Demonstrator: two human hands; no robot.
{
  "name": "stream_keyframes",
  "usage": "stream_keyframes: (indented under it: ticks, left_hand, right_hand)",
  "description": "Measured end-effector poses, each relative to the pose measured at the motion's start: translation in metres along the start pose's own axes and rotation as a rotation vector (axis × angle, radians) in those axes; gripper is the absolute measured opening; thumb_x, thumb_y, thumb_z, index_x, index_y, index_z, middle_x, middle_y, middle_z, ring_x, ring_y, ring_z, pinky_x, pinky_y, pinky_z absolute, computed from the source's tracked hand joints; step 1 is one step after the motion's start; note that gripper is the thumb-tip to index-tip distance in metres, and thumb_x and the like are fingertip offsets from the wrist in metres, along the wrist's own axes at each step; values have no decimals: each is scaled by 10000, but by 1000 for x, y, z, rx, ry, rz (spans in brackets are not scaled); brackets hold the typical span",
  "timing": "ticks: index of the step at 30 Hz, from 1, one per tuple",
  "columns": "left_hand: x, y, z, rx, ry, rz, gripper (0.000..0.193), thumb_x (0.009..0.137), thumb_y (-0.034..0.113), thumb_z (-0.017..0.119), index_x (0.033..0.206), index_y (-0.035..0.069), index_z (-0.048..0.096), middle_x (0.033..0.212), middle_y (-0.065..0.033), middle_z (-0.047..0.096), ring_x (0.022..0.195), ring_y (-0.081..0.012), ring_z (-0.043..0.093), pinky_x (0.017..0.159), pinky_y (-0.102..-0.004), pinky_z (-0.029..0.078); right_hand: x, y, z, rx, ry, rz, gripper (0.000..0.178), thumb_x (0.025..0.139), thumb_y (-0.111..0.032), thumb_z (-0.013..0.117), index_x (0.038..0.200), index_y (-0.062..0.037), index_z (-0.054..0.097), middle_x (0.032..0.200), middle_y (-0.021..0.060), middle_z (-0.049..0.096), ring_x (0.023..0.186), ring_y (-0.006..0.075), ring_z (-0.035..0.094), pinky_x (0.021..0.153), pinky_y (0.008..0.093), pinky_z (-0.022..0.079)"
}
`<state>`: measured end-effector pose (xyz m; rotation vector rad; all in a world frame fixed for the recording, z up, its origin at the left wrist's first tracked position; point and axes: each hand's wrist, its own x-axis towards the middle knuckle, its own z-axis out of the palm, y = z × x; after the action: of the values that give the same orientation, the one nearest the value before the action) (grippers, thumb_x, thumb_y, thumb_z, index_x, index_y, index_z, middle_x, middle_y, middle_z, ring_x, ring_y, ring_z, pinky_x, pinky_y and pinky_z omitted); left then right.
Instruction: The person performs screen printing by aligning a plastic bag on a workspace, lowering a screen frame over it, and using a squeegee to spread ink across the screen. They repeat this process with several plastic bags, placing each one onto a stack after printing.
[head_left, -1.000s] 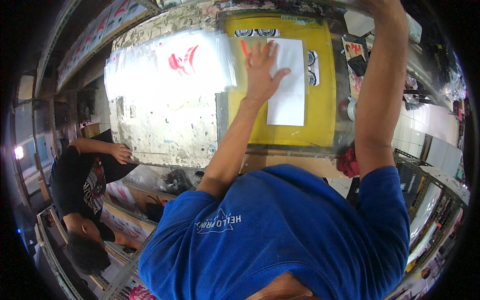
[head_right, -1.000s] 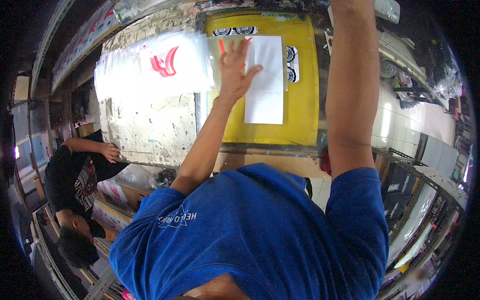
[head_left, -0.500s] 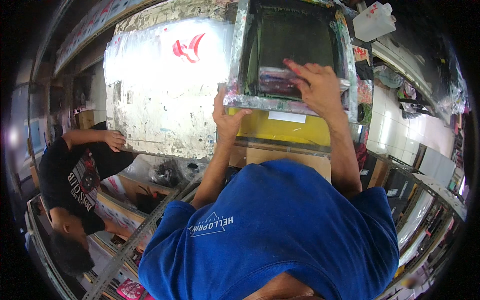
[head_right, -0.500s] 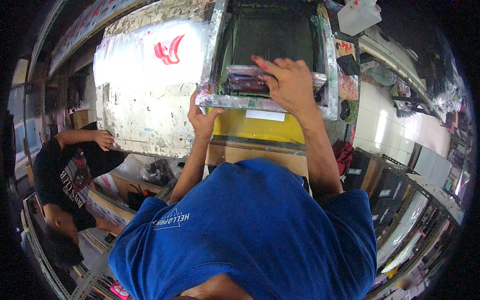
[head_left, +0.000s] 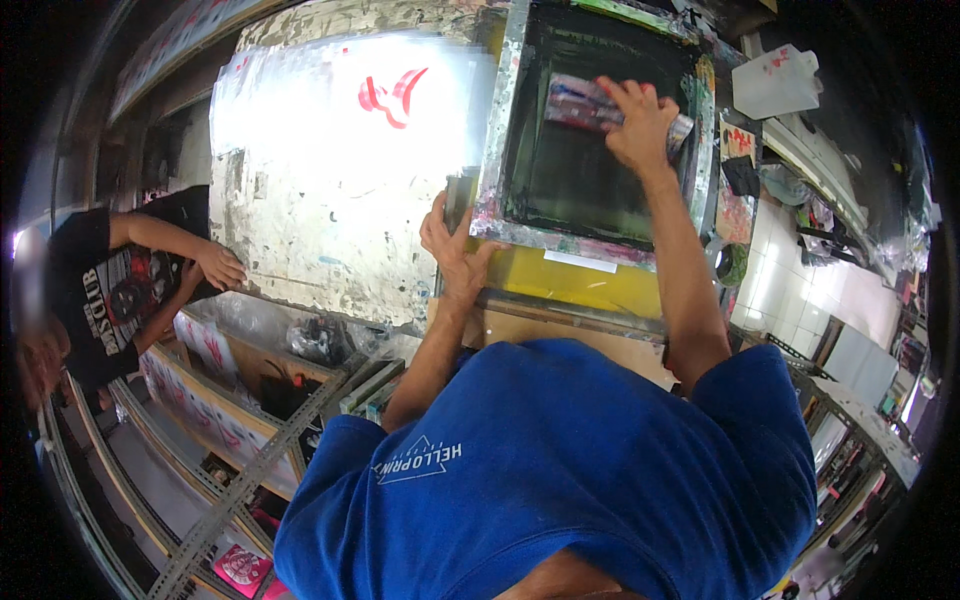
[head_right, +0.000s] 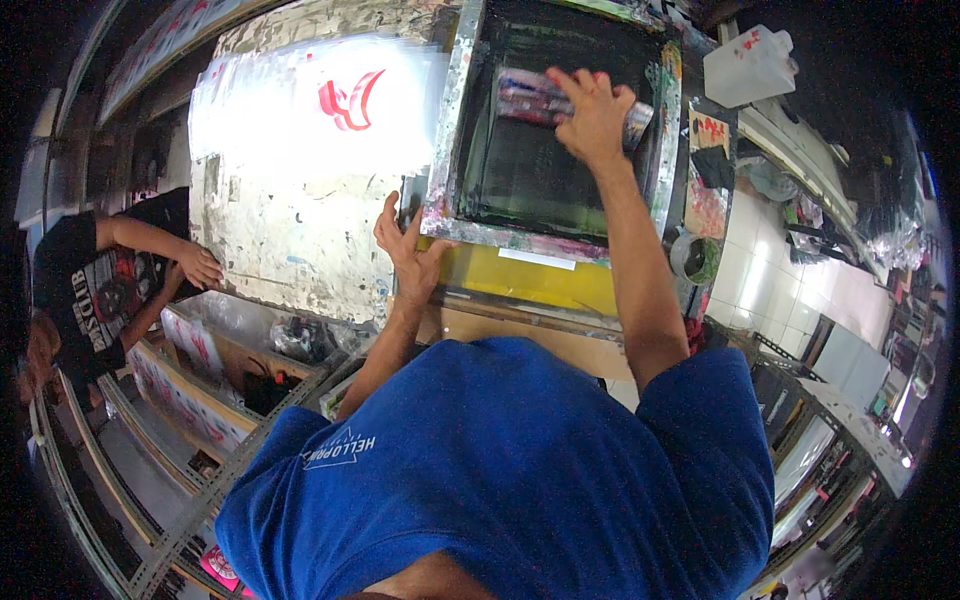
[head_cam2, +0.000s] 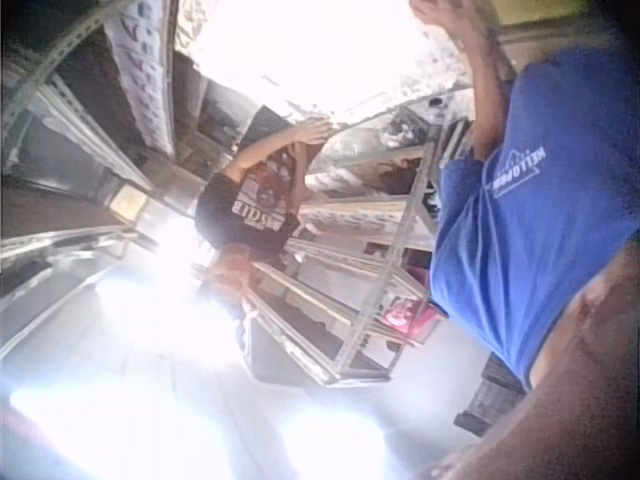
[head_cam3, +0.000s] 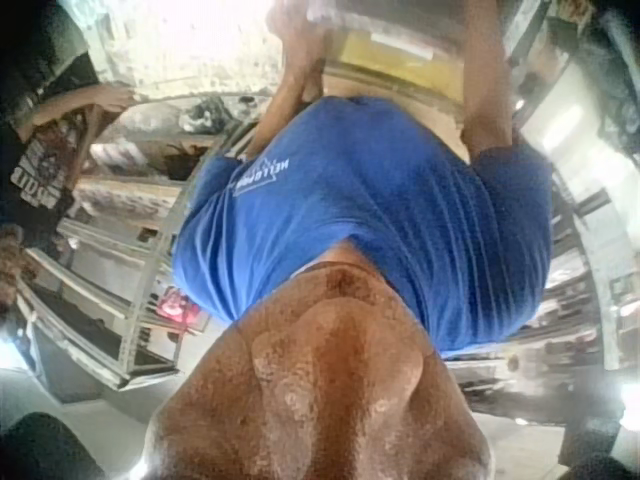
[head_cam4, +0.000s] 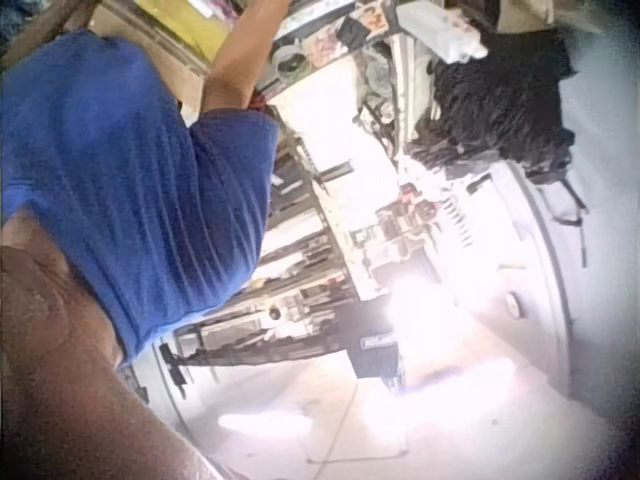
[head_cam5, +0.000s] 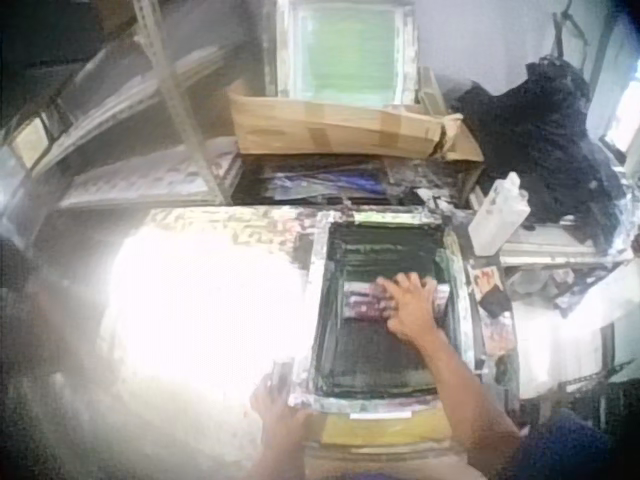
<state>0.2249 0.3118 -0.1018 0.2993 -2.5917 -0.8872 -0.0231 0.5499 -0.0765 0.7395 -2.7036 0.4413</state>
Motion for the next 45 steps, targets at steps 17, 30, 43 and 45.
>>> stream_keyframes:
  ticks: [17,30,43,45]
  left_hand:
    - [0,1,-3,-129,-71,-64,692,651,344,830,1239,26,649,1314,-163,556,1236,-349,416,1057,-480,285]
    - [36,52,-24,-304,281,-38,558,639,34,800,1163,-60,634,1127,-170,594,1104,-308,505,974,-404,389]
    - [135,47,-2,-248,230,-155,519,866,271,747,1252,-18,555,1057,-140,660,1032,-270,608,882,-440,460]
    - [113,23,24,199,130,-192,589,814,336,787,1232,-20,576,1112,-145,621,1052,-330,597,808,-480,461]
  right_hand:
    - [152,101,39,106,27,34,524,808,-188,687,1301,-359,631,1133,80,716,1061,295,657,875,470,437]
    - [-23,-65,-160,343,-174,205,557,765,-134,724,1302,-257,647,1190,126,690,1088,299,648,905,384,482]
    - [106,-79,-291,144,139,-35,412,764,-275,607,1060,-27,749,870,173,741,678,241,681,627,327,521]
    - [121,-67,-282,138,224,-67,397,766,-272,597,1044,-36,756,871,183,736,683,273,680,647,343,530]
